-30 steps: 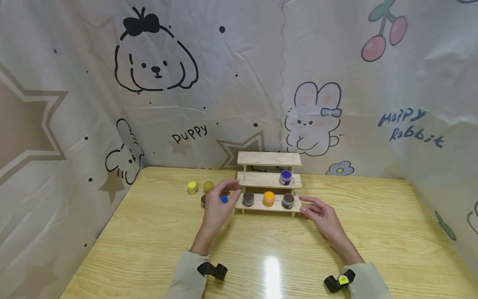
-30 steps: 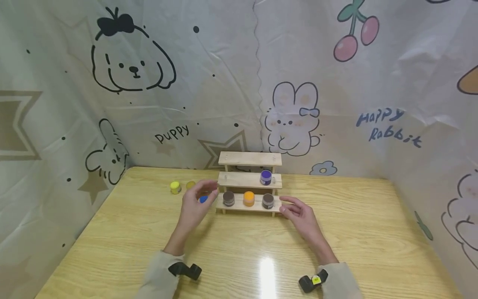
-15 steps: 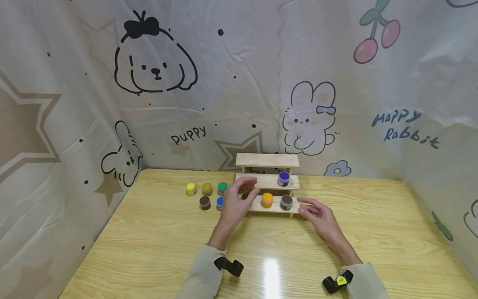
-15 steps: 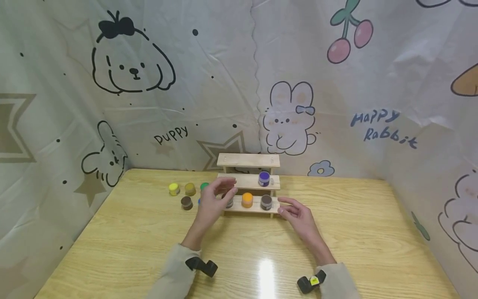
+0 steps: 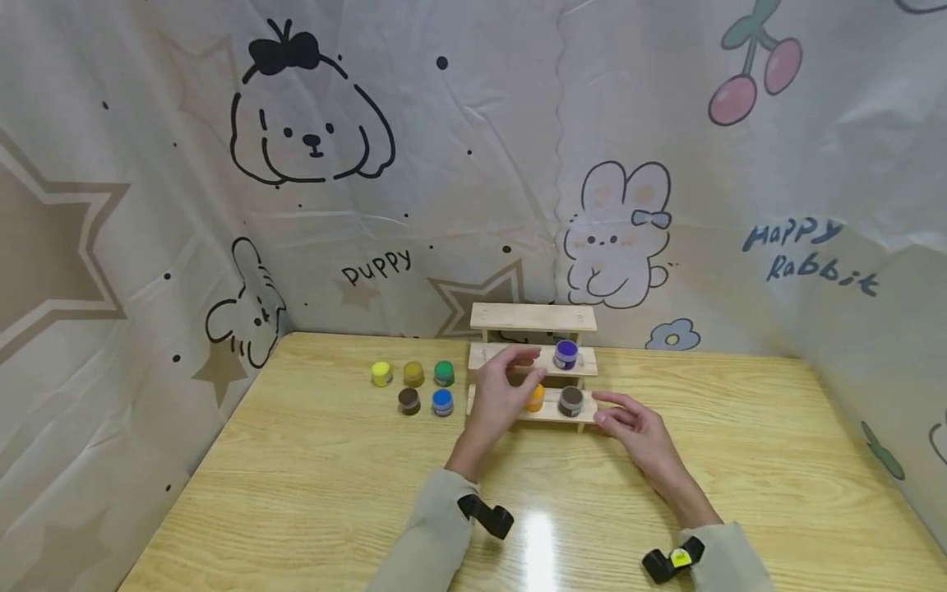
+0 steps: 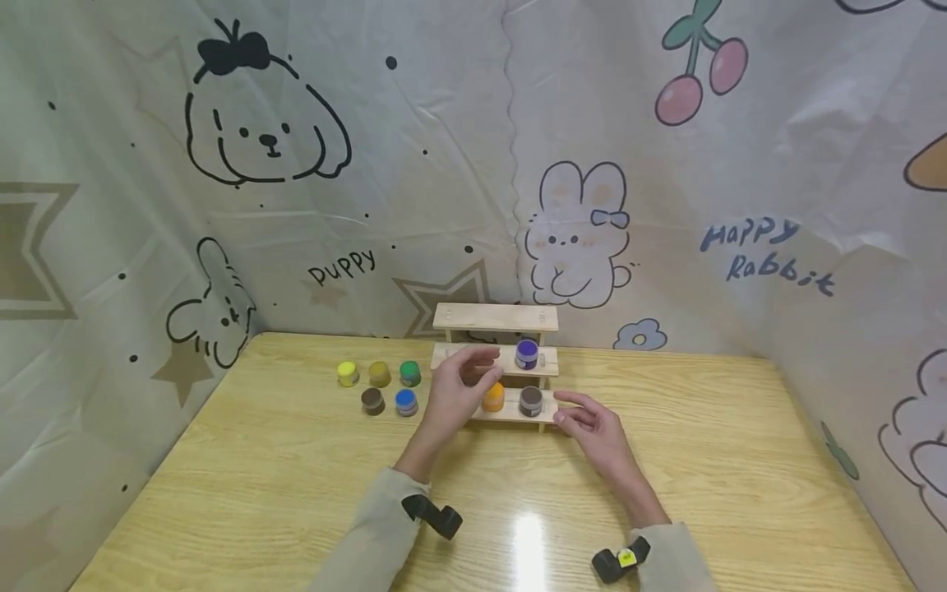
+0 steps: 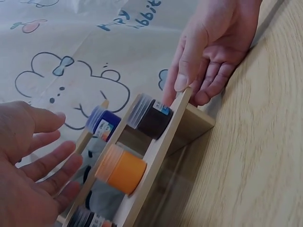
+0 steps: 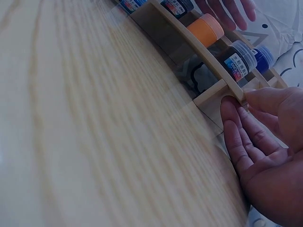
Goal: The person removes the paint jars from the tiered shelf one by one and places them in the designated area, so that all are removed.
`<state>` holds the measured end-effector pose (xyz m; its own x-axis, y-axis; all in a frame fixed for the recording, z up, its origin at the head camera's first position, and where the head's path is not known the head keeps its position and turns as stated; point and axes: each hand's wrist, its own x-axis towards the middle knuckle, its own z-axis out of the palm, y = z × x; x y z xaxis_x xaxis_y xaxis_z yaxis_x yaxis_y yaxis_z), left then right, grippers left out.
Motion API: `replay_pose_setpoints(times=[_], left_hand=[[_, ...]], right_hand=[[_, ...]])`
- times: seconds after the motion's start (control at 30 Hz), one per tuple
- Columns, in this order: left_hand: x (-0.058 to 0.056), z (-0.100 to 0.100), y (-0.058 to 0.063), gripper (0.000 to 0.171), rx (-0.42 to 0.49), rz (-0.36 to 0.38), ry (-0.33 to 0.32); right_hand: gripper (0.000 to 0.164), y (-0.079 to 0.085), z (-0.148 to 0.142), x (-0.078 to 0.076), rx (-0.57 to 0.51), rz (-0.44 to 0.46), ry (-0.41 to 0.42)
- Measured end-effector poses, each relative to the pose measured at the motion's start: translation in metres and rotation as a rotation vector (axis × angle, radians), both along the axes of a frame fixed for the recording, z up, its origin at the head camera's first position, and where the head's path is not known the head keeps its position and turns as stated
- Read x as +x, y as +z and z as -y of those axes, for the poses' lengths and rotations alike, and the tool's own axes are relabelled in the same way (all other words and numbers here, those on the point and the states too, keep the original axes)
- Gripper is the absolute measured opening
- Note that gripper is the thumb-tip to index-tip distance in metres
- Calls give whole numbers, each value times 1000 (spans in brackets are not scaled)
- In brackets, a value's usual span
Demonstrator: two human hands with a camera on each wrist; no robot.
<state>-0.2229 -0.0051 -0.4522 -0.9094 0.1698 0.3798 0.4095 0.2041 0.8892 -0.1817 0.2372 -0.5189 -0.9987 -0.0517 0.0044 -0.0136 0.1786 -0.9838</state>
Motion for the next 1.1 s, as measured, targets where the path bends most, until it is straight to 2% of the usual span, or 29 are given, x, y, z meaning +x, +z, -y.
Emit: replay_pose_setpoints(times=[0.17,0.4,0.57,0.8,1.1], left_hand=[[-7,-11,2,31,-42,14,9],[-17,-34,5,38,-143,28,-13],[-25,-44,7,40,-203,17,27],[-31,-48,7,38,-297,34,101],[-31,-41,5,36,-270,67,101]], right_hand=[[43,2,-3,1,13,-20,-1],[46,0,-12,3,63,-32,-20],[47,-3,-13,0,61,-47,-10],[46,-3,-5,0,38,-21,-4],[46,-2,1,0,1,-13,9]])
